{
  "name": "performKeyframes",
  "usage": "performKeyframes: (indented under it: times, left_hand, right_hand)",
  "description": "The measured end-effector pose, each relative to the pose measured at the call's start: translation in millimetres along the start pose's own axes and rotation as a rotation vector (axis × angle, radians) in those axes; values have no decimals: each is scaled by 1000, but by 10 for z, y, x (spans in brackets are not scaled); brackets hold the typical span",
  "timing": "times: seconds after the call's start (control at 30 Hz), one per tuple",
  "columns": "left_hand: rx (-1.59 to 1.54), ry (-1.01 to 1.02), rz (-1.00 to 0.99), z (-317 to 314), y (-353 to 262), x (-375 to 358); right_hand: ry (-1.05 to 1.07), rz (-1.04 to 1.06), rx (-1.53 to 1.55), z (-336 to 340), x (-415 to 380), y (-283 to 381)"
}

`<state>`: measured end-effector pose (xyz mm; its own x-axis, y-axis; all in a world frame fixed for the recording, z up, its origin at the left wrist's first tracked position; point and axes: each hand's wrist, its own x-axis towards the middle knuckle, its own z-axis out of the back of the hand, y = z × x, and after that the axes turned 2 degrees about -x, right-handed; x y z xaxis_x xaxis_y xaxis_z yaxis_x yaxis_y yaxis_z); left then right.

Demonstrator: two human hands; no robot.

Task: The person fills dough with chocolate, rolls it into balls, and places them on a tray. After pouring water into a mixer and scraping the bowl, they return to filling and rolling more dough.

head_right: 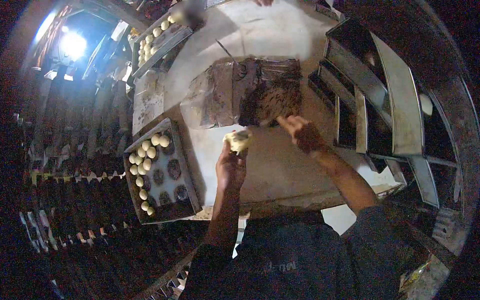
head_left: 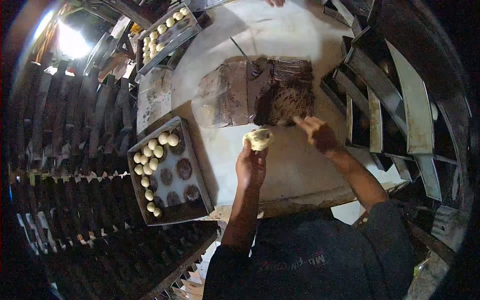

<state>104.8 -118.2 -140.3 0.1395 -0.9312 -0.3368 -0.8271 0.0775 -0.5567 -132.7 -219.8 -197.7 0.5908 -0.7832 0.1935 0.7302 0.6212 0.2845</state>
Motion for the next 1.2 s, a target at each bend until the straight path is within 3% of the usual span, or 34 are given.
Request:
performKeyframes:
  times: [0.03, 0.13, 0.23, 0.33, 0.43, 0.53, 0.57, 0.6, 0.67, 0.77, 0.8, 0.87, 0.9, 0.93, 1.0, 1.03, 1.13, 1.17, 1.2]
  left_hand:
    - [-17, -20, -38, -16, -37, -65]
    - [-36, 23, -55, -208, -266, -296]
    - [-13, 125, -74, -264, -302, -467]
    - [-65, 136, -111, -264, -283, -641]
    - [-142, 133, -175, -128, -319, -868]
    - [543, -4, -500, -75, -314, -1206]
    - [1009, -11, -787, -15, -316, -1313]
    - [1424, -42, -985, 41, -380, -1477]
    - [1825, -17, -1080, -35, -564, -1937]
    - [1323, -37, -997, 12, -638, -2475]
    - [1288, 12, -1044, 42, -744, -2671]
    - [336, 107, -808, 61, -708, -3016]
    - [217, 189, -809, 209, -739, -3114]
    - [279, 158, -839, 323, -746, -3238]
    - [520, 189, -949, 560, -765, -3388]
    - [489, 147, -1014, 529, -727, -3470]
    - [739, 111, -1300, 599, -670, -3589]
    - [870, 97, -1378, 561, -681, -3646]
    - [914, 46, -1465, 531, -637, -3651]
  right_hand:
    - [46, -109, -57, -29, -19, -77]
    - [-353, 25, -322, 0, -12, -59]
    - [-297, 26, 489, 621, 121, 835]
    - [-333, 11, 1140, 558, 71, 1394]
    - [-205, -401, 1894, 504, 60, 1694]
    - [-326, -204, 1447, 651, -69, 2295]
    - [-392, -6, 1007, 842, -153, 2451]
    - [-415, 91, 968, 960, -213, 2647]
    - [-481, 206, 740, 1238, -351, 3017]
    - [-629, 390, 559, 1303, -572, 3363]
    - [-644, 475, 564, 1351, -676, 3463]
    - [-673, 638, 573, 1486, -886, 3652]
    - [-597, 678, 665, 1546, -1021, 3770]
    - [-498, 668, 709, 1581, -1145, 3853]
    - [-249, 429, 673, 1804, -1378, 3972]
    - [-243, 368, 678, 1837, -1397, 4002]
    - [208, 46, 1011, 1918, -1556, 4072]
    - [216, -22, 1083, 1882, -1627, 4064]
    - [57, 174, 984, 1839, -1674, 4042]
